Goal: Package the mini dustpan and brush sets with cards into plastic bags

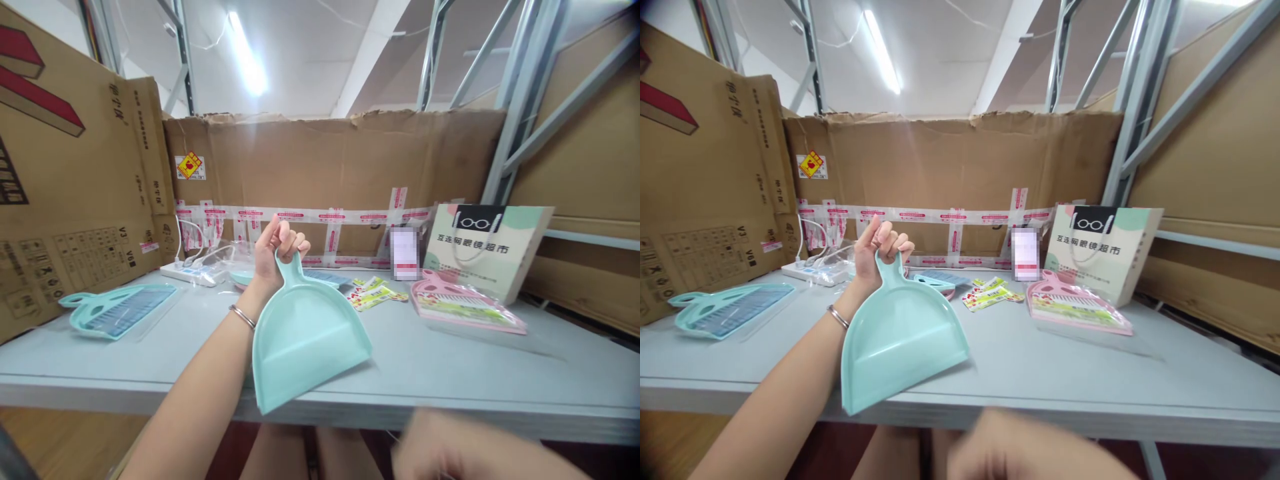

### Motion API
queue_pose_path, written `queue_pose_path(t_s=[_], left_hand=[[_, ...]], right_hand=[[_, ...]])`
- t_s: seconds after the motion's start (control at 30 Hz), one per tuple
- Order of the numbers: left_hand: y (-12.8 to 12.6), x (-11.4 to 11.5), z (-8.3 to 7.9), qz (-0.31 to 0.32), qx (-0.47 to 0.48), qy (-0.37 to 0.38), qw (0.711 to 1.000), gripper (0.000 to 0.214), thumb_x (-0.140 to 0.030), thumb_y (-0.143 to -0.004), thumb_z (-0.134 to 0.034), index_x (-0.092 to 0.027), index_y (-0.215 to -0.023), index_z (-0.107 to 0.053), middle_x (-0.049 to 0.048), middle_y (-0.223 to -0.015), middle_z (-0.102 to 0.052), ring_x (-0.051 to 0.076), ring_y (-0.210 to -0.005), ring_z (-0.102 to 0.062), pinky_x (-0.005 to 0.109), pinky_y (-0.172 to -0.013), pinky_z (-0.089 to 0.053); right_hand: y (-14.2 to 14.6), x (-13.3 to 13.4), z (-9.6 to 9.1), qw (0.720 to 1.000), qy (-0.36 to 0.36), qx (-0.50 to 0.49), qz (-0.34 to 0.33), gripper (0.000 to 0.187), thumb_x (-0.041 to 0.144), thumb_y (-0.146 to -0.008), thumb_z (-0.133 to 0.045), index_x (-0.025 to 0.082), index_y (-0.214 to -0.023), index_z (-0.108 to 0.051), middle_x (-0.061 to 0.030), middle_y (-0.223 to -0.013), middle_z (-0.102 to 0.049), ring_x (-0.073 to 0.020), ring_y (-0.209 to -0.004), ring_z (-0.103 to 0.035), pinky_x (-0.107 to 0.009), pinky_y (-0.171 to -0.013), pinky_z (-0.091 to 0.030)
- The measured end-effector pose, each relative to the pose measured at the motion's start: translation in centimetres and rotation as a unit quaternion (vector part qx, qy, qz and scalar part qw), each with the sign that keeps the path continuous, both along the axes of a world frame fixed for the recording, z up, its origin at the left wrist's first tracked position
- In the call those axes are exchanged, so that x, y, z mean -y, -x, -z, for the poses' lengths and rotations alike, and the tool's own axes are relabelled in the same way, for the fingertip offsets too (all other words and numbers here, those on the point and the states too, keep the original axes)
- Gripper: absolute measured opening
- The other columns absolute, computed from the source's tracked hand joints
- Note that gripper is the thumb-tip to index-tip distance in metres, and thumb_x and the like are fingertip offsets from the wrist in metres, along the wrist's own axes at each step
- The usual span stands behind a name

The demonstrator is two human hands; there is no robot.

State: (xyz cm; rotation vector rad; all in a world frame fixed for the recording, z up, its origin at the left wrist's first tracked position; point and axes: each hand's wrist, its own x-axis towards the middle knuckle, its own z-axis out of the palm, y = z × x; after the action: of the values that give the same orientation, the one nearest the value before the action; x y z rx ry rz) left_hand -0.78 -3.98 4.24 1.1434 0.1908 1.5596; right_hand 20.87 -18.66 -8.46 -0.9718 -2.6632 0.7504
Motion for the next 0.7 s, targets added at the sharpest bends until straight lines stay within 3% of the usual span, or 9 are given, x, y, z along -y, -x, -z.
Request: queue_pose_path(t_s=[0.07,0.1,0.13,0.17,0.23,0.33,0.47,0.57,0.7], left_hand=[[0.2,0.0,0.1,0.005,-0.002,-0.002,1.000,0.052,-0.052,-0.084,-0.046,-0.019,-0.045,-0.034,-0.0065,-0.036,-0.018,0.006,-0.038,-0.023,0.024,-0.049,-0.037],[0.3,-0.1,0.1,0.003,-0.005,-0.001,1.000,0.052,-0.051,-0.085,-0.045,-0.019,-0.046,-0.033,-0.0065,-0.037,-0.017,0.006,-0.038,-0.023,0.024,-0.049,-0.037],[0.5,-0.2,0.1,-0.002,-0.009,0.001,1.000,0.052,-0.051,-0.085,-0.045,-0.018,-0.046,-0.032,-0.0065,-0.037,-0.017,0.006,-0.038,-0.023,0.024,-0.050,-0.037],[0.7,-0.3,0.2,-0.007,-0.013,0.003,1.000,0.053,-0.051,-0.085,-0.044,-0.018,-0.046,-0.032,-0.0065,-0.037,-0.017,0.006,-0.038,-0.023,0.024,-0.051,-0.038],[1.1,-0.7,0.2,-0.018,-0.018,0.005,1.000,0.052,-0.050,-0.086,-0.044,-0.018,-0.046,-0.031,-0.0066,-0.037,-0.016,0.006,-0.038,-0.024,0.024,-0.053,-0.039],[1.5,-1.1,0.1,-0.030,-0.016,0.005,0.999,0.045,-0.048,-0.085,-0.044,-0.018,-0.052,-0.042,-0.0055,-0.040,-0.029,0.007,-0.042,-0.035,0.024,-0.061,-0.043],[1.6,-1.3,0.1,0.006,-0.113,0.009,0.993,0.028,-0.046,-0.082,-0.049,-0.021,-0.087,-0.060,0.0024,-0.080,-0.062,0.013,-0.075,-0.058,0.028,-0.072,-0.047],[1.8,-1.6,0.9,0.033,-0.248,0.015,0.968,0.039,-0.044,-0.076,-0.059,-0.024,-0.109,-0.056,0.0065,-0.104,-0.061,0.017,-0.087,-0.060,0.032,-0.074,-0.048],[2.4,-2.2,2.1,0.013,-0.384,0.030,0.923,0.053,-0.035,-0.067,-0.070,-0.024,-0.115,-0.052,0.0075,-0.103,-0.062,0.017,-0.080,-0.061,0.030,-0.068,-0.048]], right_hand=[[0.9,-3.6,-3.8,0.993,-0.052,-0.072,0.078,0.033,0.051,-0.088,-0.034,0.028,-0.091,-0.059,-0.0033,-0.088,-0.059,-0.0165,-0.078,-0.058,-0.029,-0.060,-0.047],[1.7,-5.4,-5.5,0.959,-0.118,-0.171,0.190,0.031,0.050,-0.086,-0.038,0.026,-0.088,-0.058,-0.0038,-0.084,-0.059,-0.0162,-0.074,-0.056,-0.029,-0.060,-0.045],[2.7,-7.1,-6.9,0.929,-0.144,-0.225,0.258,0.029,0.049,-0.082,-0.047,0.024,-0.095,-0.056,-0.0046,-0.091,-0.059,-0.0162,-0.078,-0.055,-0.029,-0.064,-0.044],[3.7,-8.7,-7.9,0.920,-0.134,-0.246,0.273,0.037,0.049,-0.074,-0.057,0.023,-0.100,-0.053,-0.0048,-0.094,-0.059,-0.0160,-0.077,-0.054,-0.028,-0.063,-0.044],[5.4,-11.1,-9.1,0.954,-0.033,-0.218,0.205,0.037,0.046,-0.070,-0.062,0.020,-0.095,-0.055,-0.0024,-0.086,-0.060,-0.0143,-0.071,-0.053,-0.026,-0.060,-0.042],[6.4,-13.0,-9.0,0.969,0.057,-0.204,0.126,0.025,0.041,-0.072,-0.058,0.018,-0.080,-0.059,0.0005,-0.075,-0.058,-0.0130,-0.067,-0.051,-0.024,-0.059,-0.040],[5.0,-14.3,-7.5,0.917,0.027,-0.326,0.229,0.024,0.039,-0.070,-0.055,0.017,-0.079,-0.060,0.0008,-0.073,-0.059,-0.0141,-0.067,-0.053,-0.025,-0.060,-0.040],[4.0,-15.2,-6.4,0.899,-0.031,-0.338,0.277,0.021,0.038,-0.069,-0.052,0.018,-0.072,-0.058,0.0018,-0.068,-0.057,-0.0141,-0.064,-0.051,-0.026,-0.060,-0.039],[4.1,-15.8,-5.6,0.911,-0.039,-0.311,0.267,0.021,0.038,-0.069,-0.053,0.018,-0.073,-0.060,0.0018,-0.069,-0.060,-0.0149,-0.067,-0.052,-0.025,-0.061,-0.039]])
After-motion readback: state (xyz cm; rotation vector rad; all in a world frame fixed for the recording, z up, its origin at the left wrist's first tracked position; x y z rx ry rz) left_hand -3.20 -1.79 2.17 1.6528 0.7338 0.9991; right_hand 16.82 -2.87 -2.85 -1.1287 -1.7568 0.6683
